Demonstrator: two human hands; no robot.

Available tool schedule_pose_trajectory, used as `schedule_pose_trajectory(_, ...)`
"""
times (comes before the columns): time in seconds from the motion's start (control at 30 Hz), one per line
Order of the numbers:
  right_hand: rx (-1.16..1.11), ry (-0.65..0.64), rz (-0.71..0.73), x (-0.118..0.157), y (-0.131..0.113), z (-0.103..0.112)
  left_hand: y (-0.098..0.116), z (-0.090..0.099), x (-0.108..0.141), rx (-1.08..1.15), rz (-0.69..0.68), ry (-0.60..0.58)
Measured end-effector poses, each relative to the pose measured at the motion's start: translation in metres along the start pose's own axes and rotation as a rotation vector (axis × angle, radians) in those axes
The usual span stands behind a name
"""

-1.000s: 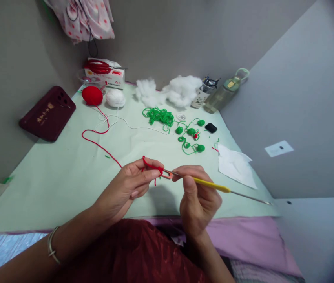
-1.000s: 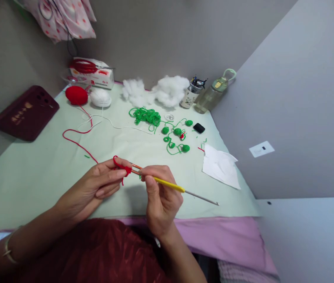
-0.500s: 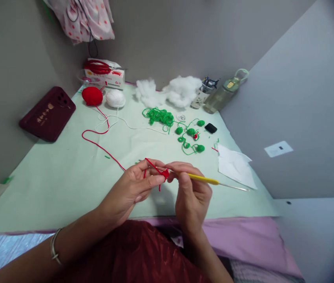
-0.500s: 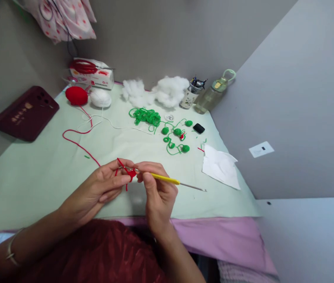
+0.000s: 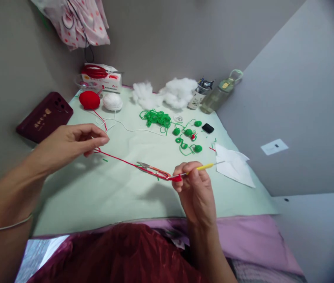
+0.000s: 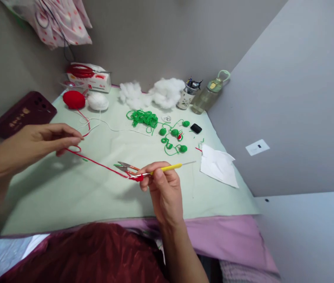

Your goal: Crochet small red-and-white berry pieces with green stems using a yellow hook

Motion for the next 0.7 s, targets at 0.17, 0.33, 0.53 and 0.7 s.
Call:
schedule_pose_trajectory(0.17, 0.051, -0.107, 0.032, 0.003, -0.001, -0.007, 0.026, -0.010, 0.004, -0.407, -0.197, 0.067)
schedule_pose_trajectory(0.33, 0.074, -0.152, 0.048, 0.003, -0.005, -0.012, 0.065, -0.082, 0.028, 0.297, -0.218, -0.287)
schedule_pose_trajectory(0.53, 0.041, -0.115, 0.087, 0.002, -0.006, -0.006, 0.081, -0.092, 0.033, 1.380, 0.202, -0.384)
schedule_pose_trajectory(0.7, 0.023, -0.073, 0.098, 0.000, 0.000, -0.002, 0.101, -0.067, 0.036, 1.301, -0.078, 0.115)
Point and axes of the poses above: each hand's wrist, its own x-axis away from the middle knuckle, its own z-axis out of the back of the hand, y = z × x, the point moved 2 cm from there along -x, towards the middle knuckle, and after that the axes turned 4 degrees about -x, right-handed, at the moved point
